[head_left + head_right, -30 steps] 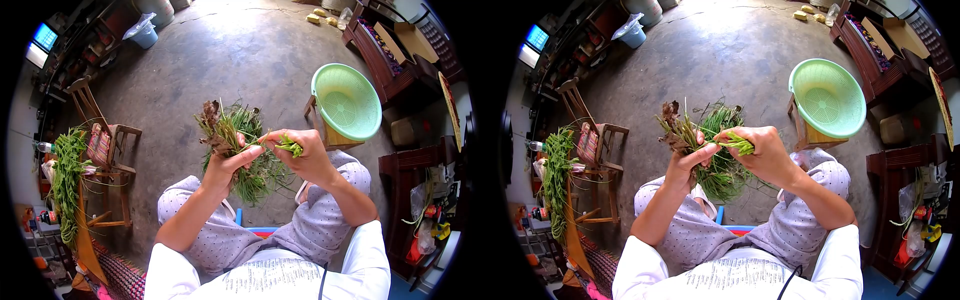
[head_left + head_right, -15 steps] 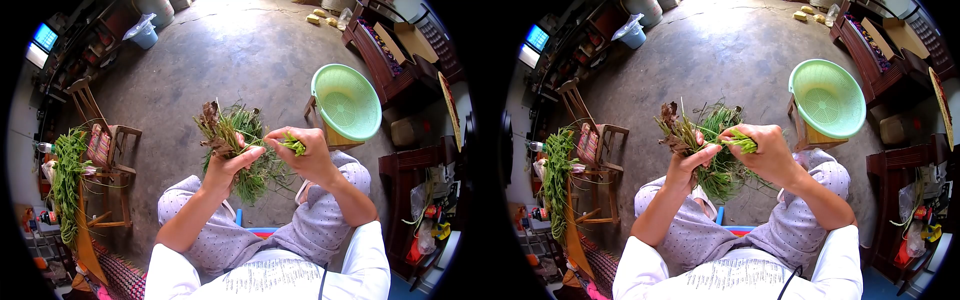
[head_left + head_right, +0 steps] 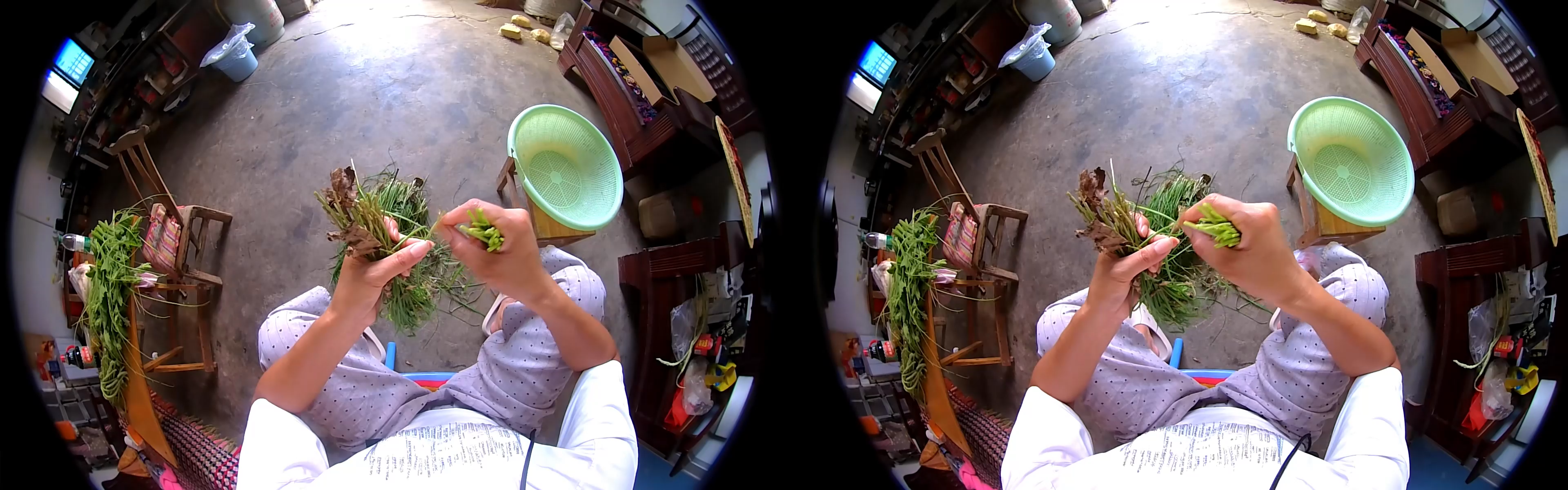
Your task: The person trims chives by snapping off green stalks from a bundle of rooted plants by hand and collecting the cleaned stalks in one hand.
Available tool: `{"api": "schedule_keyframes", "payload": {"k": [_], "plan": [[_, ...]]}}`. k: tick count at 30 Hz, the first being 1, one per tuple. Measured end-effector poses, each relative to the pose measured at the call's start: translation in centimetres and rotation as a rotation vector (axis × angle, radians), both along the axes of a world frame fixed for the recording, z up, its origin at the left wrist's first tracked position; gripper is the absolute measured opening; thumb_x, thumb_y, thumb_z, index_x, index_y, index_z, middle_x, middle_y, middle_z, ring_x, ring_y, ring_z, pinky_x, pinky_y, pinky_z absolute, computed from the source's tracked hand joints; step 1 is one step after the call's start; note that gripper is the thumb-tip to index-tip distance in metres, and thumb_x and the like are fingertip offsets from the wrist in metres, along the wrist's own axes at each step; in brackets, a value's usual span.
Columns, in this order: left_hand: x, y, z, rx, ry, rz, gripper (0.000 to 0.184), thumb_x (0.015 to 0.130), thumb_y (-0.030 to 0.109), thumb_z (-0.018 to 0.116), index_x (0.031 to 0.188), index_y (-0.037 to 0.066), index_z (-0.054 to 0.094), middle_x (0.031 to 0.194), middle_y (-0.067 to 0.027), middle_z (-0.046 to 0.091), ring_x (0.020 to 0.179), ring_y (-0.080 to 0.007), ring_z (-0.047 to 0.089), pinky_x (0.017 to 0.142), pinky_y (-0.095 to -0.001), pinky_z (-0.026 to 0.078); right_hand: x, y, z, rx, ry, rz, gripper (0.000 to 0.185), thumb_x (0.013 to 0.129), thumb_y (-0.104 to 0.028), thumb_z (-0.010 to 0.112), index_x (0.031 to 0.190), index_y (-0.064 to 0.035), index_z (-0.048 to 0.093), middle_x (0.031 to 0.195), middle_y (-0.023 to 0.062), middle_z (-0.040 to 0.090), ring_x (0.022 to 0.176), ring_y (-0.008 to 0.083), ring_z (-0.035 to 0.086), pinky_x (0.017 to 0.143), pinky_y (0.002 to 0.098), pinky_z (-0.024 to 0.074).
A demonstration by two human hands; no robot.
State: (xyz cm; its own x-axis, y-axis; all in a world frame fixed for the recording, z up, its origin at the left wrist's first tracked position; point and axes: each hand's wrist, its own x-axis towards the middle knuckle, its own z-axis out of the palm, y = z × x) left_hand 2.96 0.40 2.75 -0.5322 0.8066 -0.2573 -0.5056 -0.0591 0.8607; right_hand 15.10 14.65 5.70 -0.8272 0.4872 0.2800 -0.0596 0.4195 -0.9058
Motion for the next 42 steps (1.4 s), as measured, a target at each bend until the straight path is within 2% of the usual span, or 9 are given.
{"api": "schedule_keyframes", "payload": {"k": [1,6,13,29,31,34,38,40,42], "plan": [[0.0,0.0,0.0,0.000,0.000,0.000,0.029,0.075,0.004,0.072,0.088,0.012,0.046,0.081,-0.0020,0.061,0.069,-0.0057,0.054,0.058,-0.0195,0.040,0.0,0.1,0.3,-0.016,0.020,-0.011,0.010,0.078,-0.004,0.064,0.087,-0.0010,0.063,0.064,0.0054,0.061,0.059,0.0048,0.053,0.052,0.0226,0.0429],[0.0,-0.1,0.2,-0.002,-0.009,-0.003,0.030,0.074,0.005,0.073,0.086,0.012,0.046,0.081,-0.0023,0.062,0.069,-0.0056,0.054,0.058,-0.0192,0.040,0.4,1.0,1.1,-0.133,-0.110,-0.094,0.010,0.080,-0.006,0.064,0.089,-0.0019,0.065,0.063,0.0023,0.060,0.058,0.0031,0.052,0.051,0.0206,0.0418],[0.0,-0.1,0.0,0.007,-0.009,-0.022,0.028,0.076,0.005,0.071,0.088,0.011,0.047,0.081,-0.0027,0.062,0.069,-0.0055,0.054,0.058,-0.0192,0.040,-0.2,0.1,0.0,-0.094,-0.065,0.057,0.012,0.079,-0.008,0.066,0.088,0.0005,0.066,0.072,0.0121,0.066,0.059,0.0107,0.061,0.054,0.0252,0.0465],[-0.1,-0.1,0.2,0.012,-0.041,-0.024,0.029,0.075,0.005,0.072,0.088,0.011,0.046,0.080,-0.0034,0.062,0.067,-0.0059,0.053,0.057,-0.0192,0.039,-0.4,0.2,-0.8,-0.111,0.055,0.096,0.012,0.080,-0.009,0.065,0.088,0.0001,0.066,0.071,0.0125,0.065,0.061,0.0124,0.063,0.054,0.0260,0.0467],[-0.1,-0.1,0.2,0.007,-0.040,-0.024,0.029,0.075,0.005,0.072,0.088,0.011,0.046,0.079,-0.0034,0.062,0.066,-0.0059,0.052,0.057,-0.0192,0.039,-0.2,0.2,-0.3,-0.138,-0.008,0.116,0.009,0.082,-0.003,0.063,0.090,0.0018,0.065,0.067,-0.0019,0.059,0.060,0.0015,0.047,0.051,0.0184,0.0378],[-0.1,-0.1,0.2,0.017,-0.056,-0.029,0.030,0.075,0.004,0.072,0.088,0.011,0.046,0.079,-0.0035,0.062,0.066,-0.0059,0.052,0.057,-0.0191,0.038,-0.1,0.3,0.2,-0.120,-0.020,0.122,0.009,0.082,-0.005,0.064,0.090,0.0009,0.065,0.060,-0.0061,0.051,0.053,0.0001,0.040,0.046,0.0183,0.0311],[-0.1,-0.1,0.2,0.021,-0.065,-0.032,0.030,0.075,0.004,0.072,0.088,0.011,0.046,0.079,-0.0036,0.062,0.065,-0.0060,0.052,0.056,-0.0189,0.039,0.0,0.5,-0.2,-0.175,-0.022,0.112,0.009,0.083,-0.007,0.064,0.089,0.0004,0.065,0.056,-0.0083,0.045,0.051,-0.0003,0.037,0.045,0.0183,0.0279],[-0.1,-0.1,0.2,0.019,-0.064,-0.031,0.030,0.075,0.004,0.072,0.088,0.011,0.046,0.079,-0.0035,0.062,0.064,-0.0060,0.052,0.056,-0.0188,0.039,0.0,0.8,-0.4,-0.310,-0.061,0.103,0.010,0.083,-0.009,0.064,0.086,-0.0002,0.065,0.058,-0.0037,0.053,0.052,0.0015,0.040,0.046,0.0200,0.0310],[0.0,-0.1,0.3,0.015,-0.052,-0.026,0.030,0.075,0.004,0.072,0.088,0.011,0.047,0.078,-0.0034,0.061,0.064,-0.0060,0.052,0.056,-0.0187,0.039,0.0,1.1,-0.3,-0.365,-0.055,0.108,0.011,0.084,-0.011,0.064,0.086,-0.0007,0.065,0.059,-0.0056,0.052,0.052,0.0007,0.039,0.045,0.0194,0.0294]]}}
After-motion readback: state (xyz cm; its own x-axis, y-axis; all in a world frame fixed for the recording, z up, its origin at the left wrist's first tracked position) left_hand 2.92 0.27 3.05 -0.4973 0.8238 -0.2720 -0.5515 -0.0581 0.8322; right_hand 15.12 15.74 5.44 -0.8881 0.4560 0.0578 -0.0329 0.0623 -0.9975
